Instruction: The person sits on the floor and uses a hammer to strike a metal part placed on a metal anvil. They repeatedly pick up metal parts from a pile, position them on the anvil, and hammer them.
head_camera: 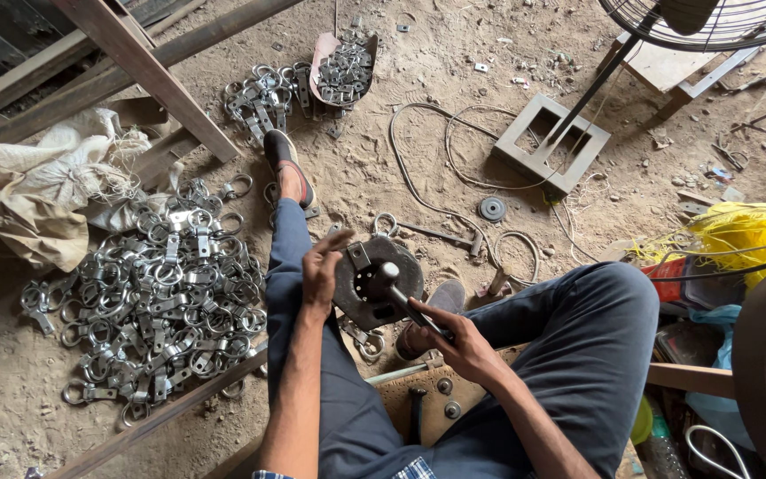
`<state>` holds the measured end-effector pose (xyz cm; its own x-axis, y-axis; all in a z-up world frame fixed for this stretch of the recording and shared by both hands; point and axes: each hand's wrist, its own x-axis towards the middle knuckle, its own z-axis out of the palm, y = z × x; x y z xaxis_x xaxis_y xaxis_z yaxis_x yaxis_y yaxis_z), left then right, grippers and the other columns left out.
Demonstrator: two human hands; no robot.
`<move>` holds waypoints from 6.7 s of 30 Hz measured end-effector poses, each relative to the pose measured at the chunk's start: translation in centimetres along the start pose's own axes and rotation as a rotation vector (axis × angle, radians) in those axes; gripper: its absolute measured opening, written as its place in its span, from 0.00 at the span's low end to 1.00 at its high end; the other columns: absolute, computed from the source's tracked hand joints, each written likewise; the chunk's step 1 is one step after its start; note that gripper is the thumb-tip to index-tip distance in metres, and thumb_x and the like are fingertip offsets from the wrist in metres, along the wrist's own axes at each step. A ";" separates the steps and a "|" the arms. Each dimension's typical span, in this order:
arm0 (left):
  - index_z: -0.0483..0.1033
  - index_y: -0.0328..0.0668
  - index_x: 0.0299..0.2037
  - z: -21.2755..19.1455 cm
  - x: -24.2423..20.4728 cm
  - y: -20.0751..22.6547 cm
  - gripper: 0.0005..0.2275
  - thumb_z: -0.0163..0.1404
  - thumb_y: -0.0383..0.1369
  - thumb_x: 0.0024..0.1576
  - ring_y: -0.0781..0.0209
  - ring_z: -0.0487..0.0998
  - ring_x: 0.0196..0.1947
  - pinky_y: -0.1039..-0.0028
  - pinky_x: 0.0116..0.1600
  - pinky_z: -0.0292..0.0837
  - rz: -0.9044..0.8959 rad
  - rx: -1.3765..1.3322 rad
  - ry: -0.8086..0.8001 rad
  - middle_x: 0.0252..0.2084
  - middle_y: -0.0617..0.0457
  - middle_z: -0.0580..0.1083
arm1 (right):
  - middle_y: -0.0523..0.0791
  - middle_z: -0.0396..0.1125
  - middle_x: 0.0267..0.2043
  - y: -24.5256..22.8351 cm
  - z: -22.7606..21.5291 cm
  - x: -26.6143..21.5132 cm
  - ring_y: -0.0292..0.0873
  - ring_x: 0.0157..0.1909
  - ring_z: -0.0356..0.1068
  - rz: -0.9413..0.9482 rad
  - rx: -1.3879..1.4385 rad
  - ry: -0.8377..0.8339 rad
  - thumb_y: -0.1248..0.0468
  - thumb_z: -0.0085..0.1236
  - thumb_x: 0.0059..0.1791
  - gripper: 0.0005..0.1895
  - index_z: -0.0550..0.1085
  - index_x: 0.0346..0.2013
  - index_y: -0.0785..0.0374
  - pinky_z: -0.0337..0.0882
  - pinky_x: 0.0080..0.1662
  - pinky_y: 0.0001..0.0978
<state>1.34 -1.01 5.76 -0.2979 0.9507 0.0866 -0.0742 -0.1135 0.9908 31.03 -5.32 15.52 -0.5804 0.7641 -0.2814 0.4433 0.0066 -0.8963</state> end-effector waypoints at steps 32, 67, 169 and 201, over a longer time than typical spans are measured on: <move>0.71 0.38 0.27 -1.3 0.4 -2.6 0.15 0.34 0.11 0.41 0.66 0.72 0.27 0.78 0.41 0.70 0.000 -0.135 0.589 0.25 0.52 0.72 | 0.48 0.76 0.50 -0.3 0.0 0.1 0.35 0.42 0.72 -0.154 0.021 0.020 0.64 0.50 0.55 0.27 0.64 0.71 0.53 0.73 0.46 0.33; 0.69 0.43 0.60 -0.5 -1.1 -0.6 0.31 0.65 0.27 0.43 0.54 0.74 0.58 0.68 0.65 0.70 0.064 0.287 -0.251 0.56 0.47 0.73 | 0.50 0.70 0.30 -2.1 0.9 -0.6 0.40 0.28 0.67 -0.173 -0.291 0.114 0.67 0.56 0.52 0.29 0.67 0.70 0.55 0.69 0.33 0.37; 0.76 0.34 0.59 7.7 -10.7 5.6 0.18 0.61 0.27 0.58 0.66 0.78 0.48 0.76 0.52 0.82 -0.090 -0.428 -0.331 0.51 0.53 0.72 | 0.51 0.76 0.45 -2.1 0.1 -0.1 0.43 0.47 0.77 -0.038 0.092 0.188 0.59 0.72 0.41 0.33 0.70 0.56 0.69 0.79 0.49 0.36; 0.80 0.34 0.48 7.1 -10.6 4.0 0.13 0.64 0.26 0.54 0.69 0.80 0.44 0.78 0.53 0.80 -0.018 -0.358 -0.265 0.42 0.54 0.77 | 0.52 0.73 0.55 -1.0 0.0 0.1 0.46 0.53 0.78 -0.276 0.020 0.123 0.58 0.65 0.48 0.29 0.69 0.60 0.67 0.79 0.55 0.39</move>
<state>10.94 -9.53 9.55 -0.0432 0.9893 0.1395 -0.4160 -0.1448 0.8978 30.48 -5.24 16.38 -0.5894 0.8077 0.0168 0.2661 0.2137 -0.9400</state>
